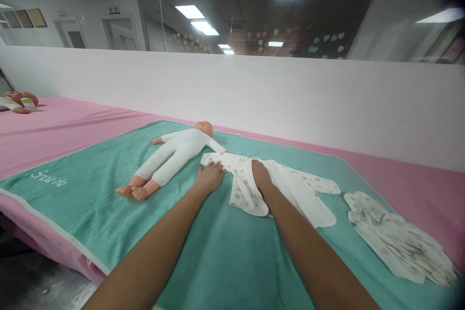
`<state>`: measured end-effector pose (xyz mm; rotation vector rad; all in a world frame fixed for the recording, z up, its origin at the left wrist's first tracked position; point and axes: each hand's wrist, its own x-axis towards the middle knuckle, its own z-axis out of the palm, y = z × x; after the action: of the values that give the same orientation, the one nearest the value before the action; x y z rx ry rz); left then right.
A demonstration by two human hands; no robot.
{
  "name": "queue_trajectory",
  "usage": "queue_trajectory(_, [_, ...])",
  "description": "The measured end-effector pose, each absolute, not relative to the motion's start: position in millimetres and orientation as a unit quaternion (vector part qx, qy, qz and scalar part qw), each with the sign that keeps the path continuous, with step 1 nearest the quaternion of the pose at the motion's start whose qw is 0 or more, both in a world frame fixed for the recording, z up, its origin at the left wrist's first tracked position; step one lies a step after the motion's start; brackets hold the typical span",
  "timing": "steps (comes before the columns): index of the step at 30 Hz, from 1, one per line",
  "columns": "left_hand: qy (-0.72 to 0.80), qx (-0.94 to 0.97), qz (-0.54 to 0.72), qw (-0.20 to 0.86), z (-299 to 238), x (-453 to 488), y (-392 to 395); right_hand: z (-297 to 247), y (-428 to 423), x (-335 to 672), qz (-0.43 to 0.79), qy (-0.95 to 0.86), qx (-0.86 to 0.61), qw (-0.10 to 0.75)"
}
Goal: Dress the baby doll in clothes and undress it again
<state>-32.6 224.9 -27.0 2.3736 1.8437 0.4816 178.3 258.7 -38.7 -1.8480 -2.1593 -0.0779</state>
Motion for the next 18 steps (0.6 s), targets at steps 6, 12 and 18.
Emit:
queue_trajectory(6, [0.683,0.713,0.158,-0.004,-24,-35,223,-38,258,178,-0.017,-0.765,-0.627,0.150])
queue_trajectory(12, [0.600,0.768,0.226,-0.013,-17,-21,216,-38,259,177,-0.008,-0.769,-0.620,0.157])
queue_trajectory(18, [0.479,0.815,0.259,0.196,-12,21,186,-40,263,177,-0.001,-0.761,-0.627,0.165])
